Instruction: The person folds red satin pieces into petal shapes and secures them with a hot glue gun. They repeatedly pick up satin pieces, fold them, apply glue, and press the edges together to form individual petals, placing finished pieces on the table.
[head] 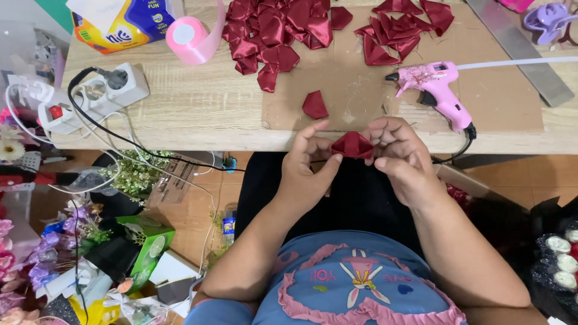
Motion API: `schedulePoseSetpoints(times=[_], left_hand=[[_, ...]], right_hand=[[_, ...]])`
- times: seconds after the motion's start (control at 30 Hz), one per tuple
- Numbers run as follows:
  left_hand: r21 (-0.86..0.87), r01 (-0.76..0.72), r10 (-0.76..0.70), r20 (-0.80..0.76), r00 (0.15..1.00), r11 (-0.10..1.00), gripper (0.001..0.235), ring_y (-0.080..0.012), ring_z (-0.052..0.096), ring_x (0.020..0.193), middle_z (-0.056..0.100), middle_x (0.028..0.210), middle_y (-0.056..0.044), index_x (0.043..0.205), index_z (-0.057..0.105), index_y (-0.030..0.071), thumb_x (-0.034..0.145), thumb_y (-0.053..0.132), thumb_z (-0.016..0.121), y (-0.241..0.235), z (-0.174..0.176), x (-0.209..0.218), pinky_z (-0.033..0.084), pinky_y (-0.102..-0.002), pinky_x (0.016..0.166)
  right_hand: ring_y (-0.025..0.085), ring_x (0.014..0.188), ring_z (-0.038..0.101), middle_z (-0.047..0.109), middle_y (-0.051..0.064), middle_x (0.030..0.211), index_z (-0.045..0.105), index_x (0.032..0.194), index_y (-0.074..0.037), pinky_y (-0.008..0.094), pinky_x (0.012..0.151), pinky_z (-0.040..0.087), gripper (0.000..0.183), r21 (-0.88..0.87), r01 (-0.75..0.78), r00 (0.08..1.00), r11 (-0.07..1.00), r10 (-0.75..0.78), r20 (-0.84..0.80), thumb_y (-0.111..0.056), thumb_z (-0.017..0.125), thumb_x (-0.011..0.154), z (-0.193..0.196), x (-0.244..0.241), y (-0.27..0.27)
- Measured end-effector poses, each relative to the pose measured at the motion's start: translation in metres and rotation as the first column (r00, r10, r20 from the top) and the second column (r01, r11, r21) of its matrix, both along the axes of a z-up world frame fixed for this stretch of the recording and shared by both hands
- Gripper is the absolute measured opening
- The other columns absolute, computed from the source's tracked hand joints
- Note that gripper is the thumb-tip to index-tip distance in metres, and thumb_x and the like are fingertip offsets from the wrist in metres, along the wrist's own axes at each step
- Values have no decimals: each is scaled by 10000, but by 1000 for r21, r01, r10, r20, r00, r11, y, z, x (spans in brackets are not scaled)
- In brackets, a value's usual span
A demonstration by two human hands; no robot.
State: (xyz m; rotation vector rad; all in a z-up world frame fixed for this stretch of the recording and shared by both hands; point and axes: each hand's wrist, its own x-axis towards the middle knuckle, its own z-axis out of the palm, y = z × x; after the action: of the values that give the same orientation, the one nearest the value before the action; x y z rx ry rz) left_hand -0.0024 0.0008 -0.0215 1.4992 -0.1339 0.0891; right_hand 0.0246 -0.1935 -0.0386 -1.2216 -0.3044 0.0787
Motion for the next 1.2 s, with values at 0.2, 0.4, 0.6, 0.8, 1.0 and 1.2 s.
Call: schedulePoseSetpoints(times=[0.2, 0.4, 0.6, 0.8, 1.0, 1.2], left_hand=[[27, -57, 56, 24, 998, 998, 528, -109, 610, 845, 723, 952, -38, 1393, 523, 67, 898, 25, 703, 2, -6, 6, 537, -268, 828], [50, -72, 73, -5, 997, 996, 518, -95, 581, 817, 723, 926, -18, 1361, 530, 82, 878, 18, 705, 3, -9, 5, 524, -244, 800], [82, -87, 88, -10, 996, 993, 436, -99, 548, 782, 727, 919, -26, 1267, 522, 98, 880, 22, 708, 3, -13, 5, 486, -238, 771], [-54, -189, 192, 68, 979, 981, 446, -81, 563, 761, 711, 924, -5, 1247, 510, 122, 881, -15, 724, 15, -40, 20, 476, -224, 745], [-327, -209, 225, 12, 974, 922, 386, -108, 610, 910, 652, 950, -38, 1287, 479, 95, 960, -22, 648, 25, -22, 18, 483, -263, 922], [-310, -217, 226, -7, 974, 926, 386, -96, 607, 885, 687, 1012, -77, 1312, 461, 62, 971, -29, 618, 28, -29, 21, 516, -253, 829]], right_hand=[[125, 822, 614, 701, 160, 990, 510, 1351, 52, 249, 760, 512, 583, -131, 56, 998, 990, -54, 23, 67, 731, 812, 13, 1, 13], [67, 717, 574, 704, 78, 904, 516, 1284, -16, 200, 708, 487, 469, -298, 121, 992, 947, -110, 55, 86, 720, 874, -21, 10, 3], [87, 658, 515, 707, 112, 910, 475, 1215, -50, 238, 662, 457, 422, -339, 141, 987, 930, -104, 125, 84, 708, 890, -36, 8, 1], [200, 981, 599, 665, 157, 1164, 550, 1312, 11, 338, 861, 495, 565, -387, 150, 959, 910, -38, 282, -230, 772, 851, -3, 13, -23], [368, 1017, 523, 576, 128, 1295, 721, 1239, -219, 439, 744, 381, 329, -522, 853, 509, -22, 253, 822, -85, 820, 955, 25, 48, -43], [240, 1046, 557, 629, 51, 1148, 752, 894, -281, 329, 864, 421, 144, -173, 985, 162, -12, 415, 895, -252, 768, 1034, 13, 87, -32]])
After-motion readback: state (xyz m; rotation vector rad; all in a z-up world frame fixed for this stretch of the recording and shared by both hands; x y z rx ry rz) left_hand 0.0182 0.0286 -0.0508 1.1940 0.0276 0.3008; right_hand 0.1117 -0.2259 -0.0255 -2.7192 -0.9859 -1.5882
